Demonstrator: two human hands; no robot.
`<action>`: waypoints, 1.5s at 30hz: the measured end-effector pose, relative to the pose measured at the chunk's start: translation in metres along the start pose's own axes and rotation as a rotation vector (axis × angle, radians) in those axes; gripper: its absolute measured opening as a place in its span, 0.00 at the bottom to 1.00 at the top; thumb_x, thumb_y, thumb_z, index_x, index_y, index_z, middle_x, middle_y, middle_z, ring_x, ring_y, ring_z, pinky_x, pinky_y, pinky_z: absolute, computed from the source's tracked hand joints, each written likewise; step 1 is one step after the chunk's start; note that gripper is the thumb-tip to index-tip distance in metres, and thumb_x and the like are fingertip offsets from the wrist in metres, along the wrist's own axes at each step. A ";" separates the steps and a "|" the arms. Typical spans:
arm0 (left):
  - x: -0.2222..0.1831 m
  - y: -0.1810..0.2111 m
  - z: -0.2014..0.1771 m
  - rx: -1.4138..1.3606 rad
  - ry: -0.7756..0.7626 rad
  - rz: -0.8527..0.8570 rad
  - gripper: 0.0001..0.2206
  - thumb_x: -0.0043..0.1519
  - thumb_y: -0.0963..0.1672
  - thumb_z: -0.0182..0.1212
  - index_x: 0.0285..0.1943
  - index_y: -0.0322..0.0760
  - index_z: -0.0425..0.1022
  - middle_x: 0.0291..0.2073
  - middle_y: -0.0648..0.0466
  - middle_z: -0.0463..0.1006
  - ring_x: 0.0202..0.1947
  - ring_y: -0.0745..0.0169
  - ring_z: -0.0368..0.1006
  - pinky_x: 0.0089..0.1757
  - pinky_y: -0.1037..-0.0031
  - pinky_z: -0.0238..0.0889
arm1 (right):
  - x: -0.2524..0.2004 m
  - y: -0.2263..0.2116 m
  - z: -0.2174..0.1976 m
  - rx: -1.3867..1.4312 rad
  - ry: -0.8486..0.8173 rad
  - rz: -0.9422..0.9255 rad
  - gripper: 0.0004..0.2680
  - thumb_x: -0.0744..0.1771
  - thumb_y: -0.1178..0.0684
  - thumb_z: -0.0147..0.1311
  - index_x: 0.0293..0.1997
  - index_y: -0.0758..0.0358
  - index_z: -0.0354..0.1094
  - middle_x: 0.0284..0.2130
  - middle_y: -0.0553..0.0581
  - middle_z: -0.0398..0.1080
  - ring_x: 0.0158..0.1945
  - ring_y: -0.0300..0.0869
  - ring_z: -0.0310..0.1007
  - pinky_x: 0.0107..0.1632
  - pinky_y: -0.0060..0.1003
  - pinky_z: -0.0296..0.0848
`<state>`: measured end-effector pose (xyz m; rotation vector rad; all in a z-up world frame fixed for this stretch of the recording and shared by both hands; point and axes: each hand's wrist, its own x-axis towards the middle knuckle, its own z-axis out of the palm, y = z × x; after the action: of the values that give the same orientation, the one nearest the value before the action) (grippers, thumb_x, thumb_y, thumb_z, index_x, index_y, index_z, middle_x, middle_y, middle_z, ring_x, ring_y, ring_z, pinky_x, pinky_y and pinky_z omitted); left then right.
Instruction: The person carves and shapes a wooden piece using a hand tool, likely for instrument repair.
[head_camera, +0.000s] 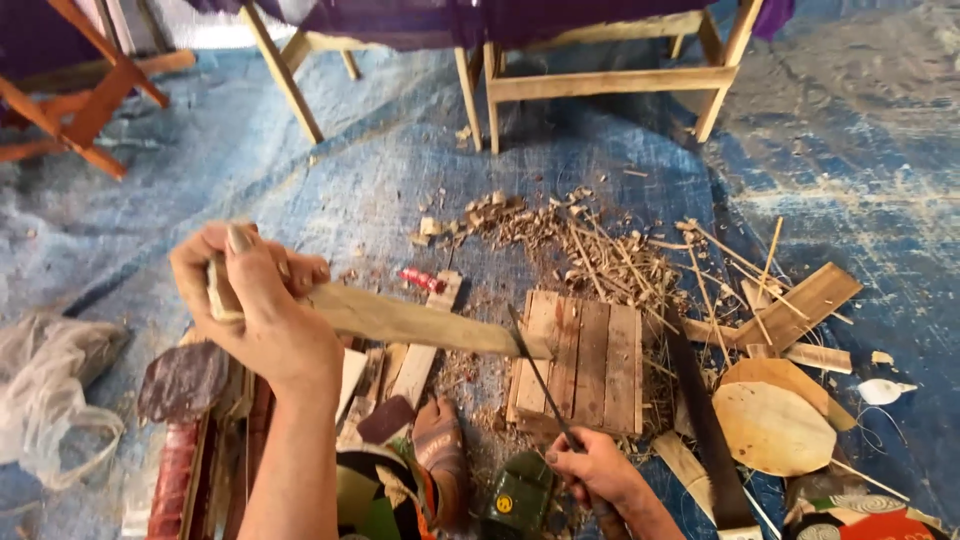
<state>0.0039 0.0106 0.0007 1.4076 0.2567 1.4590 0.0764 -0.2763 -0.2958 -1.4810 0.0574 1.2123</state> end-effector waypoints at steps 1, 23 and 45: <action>0.002 0.001 0.003 -0.008 -0.007 0.005 0.02 0.72 0.43 0.47 0.49 0.43 0.60 0.25 0.61 0.61 0.22 0.72 0.57 0.31 0.75 0.64 | -0.004 -0.005 0.006 0.005 0.004 -0.009 0.06 0.65 0.61 0.63 0.41 0.72 0.71 0.14 0.56 0.64 0.11 0.39 0.57 0.15 0.34 0.55; -0.001 -0.009 0.019 -0.071 -0.084 0.192 0.04 0.69 0.38 0.53 0.49 0.39 0.64 0.36 0.54 0.69 0.24 0.69 0.66 0.23 0.79 0.69 | -0.007 0.050 -0.143 0.186 0.267 -0.114 0.06 0.66 0.65 0.54 0.45 0.78 0.68 0.19 0.62 0.62 0.16 0.42 0.56 0.19 0.39 0.58; -0.016 0.016 0.021 -0.031 -0.120 0.153 0.02 0.73 0.41 0.51 0.49 0.40 0.63 0.30 0.62 0.66 0.25 0.76 0.56 0.30 0.81 0.54 | -0.004 0.029 -0.092 0.053 0.227 -0.089 0.05 0.66 0.66 0.55 0.44 0.73 0.70 0.19 0.60 0.63 0.15 0.43 0.59 0.17 0.38 0.58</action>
<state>0.0096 -0.0193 0.0089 1.5100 0.0507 1.4890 0.1141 -0.3576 -0.3318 -1.5524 0.1736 0.9615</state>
